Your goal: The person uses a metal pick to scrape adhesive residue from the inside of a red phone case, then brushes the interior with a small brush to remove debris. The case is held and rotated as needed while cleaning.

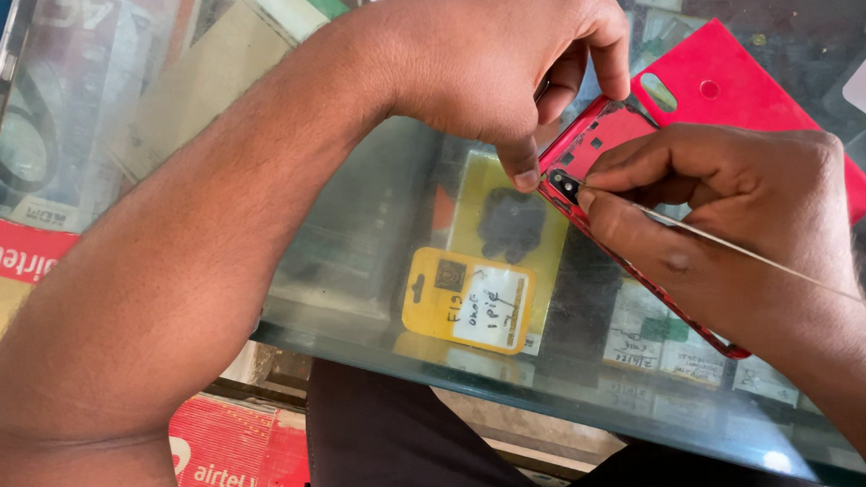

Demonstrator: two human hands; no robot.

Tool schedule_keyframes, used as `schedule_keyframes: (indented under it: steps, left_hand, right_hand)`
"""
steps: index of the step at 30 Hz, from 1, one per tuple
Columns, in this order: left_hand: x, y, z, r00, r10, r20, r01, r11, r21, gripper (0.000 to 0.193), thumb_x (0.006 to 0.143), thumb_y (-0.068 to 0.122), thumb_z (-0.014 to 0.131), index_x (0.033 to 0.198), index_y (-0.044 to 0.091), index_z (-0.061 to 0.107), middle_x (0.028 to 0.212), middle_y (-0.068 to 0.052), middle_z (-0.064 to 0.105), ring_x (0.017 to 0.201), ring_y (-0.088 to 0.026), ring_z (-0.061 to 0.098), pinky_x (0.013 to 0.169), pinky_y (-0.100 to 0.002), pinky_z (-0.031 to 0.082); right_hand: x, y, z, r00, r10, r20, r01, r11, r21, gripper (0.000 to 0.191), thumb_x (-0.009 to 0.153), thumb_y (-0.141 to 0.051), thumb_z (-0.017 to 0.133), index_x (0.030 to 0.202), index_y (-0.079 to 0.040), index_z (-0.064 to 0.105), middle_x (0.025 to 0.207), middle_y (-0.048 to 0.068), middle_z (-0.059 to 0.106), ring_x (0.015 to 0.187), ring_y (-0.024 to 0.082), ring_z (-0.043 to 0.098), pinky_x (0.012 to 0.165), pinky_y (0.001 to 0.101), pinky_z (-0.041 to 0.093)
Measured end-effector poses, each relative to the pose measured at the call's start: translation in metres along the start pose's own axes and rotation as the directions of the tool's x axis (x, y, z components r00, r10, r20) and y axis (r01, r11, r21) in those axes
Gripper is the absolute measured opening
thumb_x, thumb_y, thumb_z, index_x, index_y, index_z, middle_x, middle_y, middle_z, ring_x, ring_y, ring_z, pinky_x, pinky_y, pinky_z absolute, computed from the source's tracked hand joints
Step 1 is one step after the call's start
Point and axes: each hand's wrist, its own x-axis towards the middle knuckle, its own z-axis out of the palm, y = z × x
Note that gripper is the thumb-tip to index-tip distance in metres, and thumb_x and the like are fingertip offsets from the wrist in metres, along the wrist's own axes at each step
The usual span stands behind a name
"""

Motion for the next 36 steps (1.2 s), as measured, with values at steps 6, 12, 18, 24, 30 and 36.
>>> schedule_keyframes:
  steps: [6, 12, 18, 24, 30, 36]
  left_hand:
    - [0.0007, 0.0005, -0.0001, 1.000, -0.025, 0.014, 0.026, 1.000, -0.012, 0.069, 0.050, 0.004, 0.095, 0.114, 0.009, 0.068, 0.074, 0.002, 0.070, 0.068, -0.010, 0.070, 0.062, -0.030, 0.055]
    - [-0.0001, 0.0010, 0.0002, 1.000, -0.027, 0.008, 0.027, 1.000, 0.006, 0.069, 0.051, 0.004, 0.095, 0.114, 0.009, 0.068, 0.074, 0.002, 0.070, 0.068, -0.010, 0.071, 0.062, -0.031, 0.056]
    - [0.0002, 0.0006, 0.0004, 1.000, 0.029, -0.009, -0.029, 1.000, 0.009, 0.068, 0.051, 0.005, 0.096, 0.113, 0.007, 0.069, 0.072, 0.001, 0.071, 0.066, -0.010, 0.072, 0.060, -0.031, 0.057]
    - [0.0003, 0.0004, 0.0013, 0.999, -0.037, 0.005, 0.037, 0.999, 0.013, 0.069, 0.051, 0.005, 0.095, 0.115, 0.008, 0.067, 0.073, 0.002, 0.070, 0.067, -0.009, 0.071, 0.061, -0.030, 0.056]
    - [0.0002, 0.0005, 0.0006, 1.000, -0.005, 0.002, 0.005, 1.000, 0.005, 0.068, 0.051, 0.005, 0.096, 0.113, 0.008, 0.069, 0.072, 0.002, 0.071, 0.066, -0.009, 0.072, 0.060, -0.031, 0.057]
    - [-0.0008, 0.0022, -0.0001, 0.999, -0.039, 0.009, 0.039, 0.999, 0.011, 0.069, 0.051, 0.005, 0.096, 0.114, 0.009, 0.068, 0.074, 0.002, 0.070, 0.068, -0.009, 0.071, 0.062, -0.030, 0.055]
  right_hand:
    - [0.0005, -0.0004, 0.0004, 0.999, -0.041, 0.000, 0.041, 0.999, 0.012, 0.015, 0.084, -0.007, 0.079, 0.098, -0.002, 0.077, 0.094, 0.006, 0.080, 0.084, 0.011, 0.078, 0.074, 0.0246, 0.062]
    - [0.0008, -0.0016, 0.0015, 1.000, 0.011, 0.014, -0.011, 1.000, -0.002, 0.016, 0.083, -0.009, 0.081, 0.097, -0.002, 0.078, 0.092, 0.005, 0.080, 0.082, 0.011, 0.078, 0.070, 0.0251, 0.062]
    - [0.0013, -0.0058, 0.0009, 0.997, 0.053, 0.049, -0.055, 0.998, 0.034, 0.015, 0.084, -0.009, 0.079, 0.098, -0.004, 0.078, 0.088, 0.004, 0.081, 0.078, 0.011, 0.079, 0.068, 0.0250, 0.063]
    - [0.0010, -0.0075, 0.0010, 0.999, -0.025, 0.045, 0.027, 0.999, -0.041, 0.011, 0.083, -0.008, 0.079, 0.093, -0.004, 0.080, 0.085, 0.005, 0.081, 0.075, 0.011, 0.077, 0.068, 0.0263, 0.062]
    - [0.0002, -0.0063, 0.0012, 0.999, -0.047, 0.027, 0.048, 0.998, -0.034, 0.011, 0.085, -0.009, 0.080, 0.095, -0.004, 0.079, 0.088, 0.004, 0.080, 0.077, 0.010, 0.077, 0.068, 0.0249, 0.062]
    - [0.0006, -0.0056, 0.0020, 0.997, -0.068, 0.041, 0.070, 0.996, -0.061, 0.011, 0.083, -0.008, 0.080, 0.093, -0.003, 0.079, 0.087, 0.005, 0.081, 0.077, 0.011, 0.077, 0.068, 0.0259, 0.062]
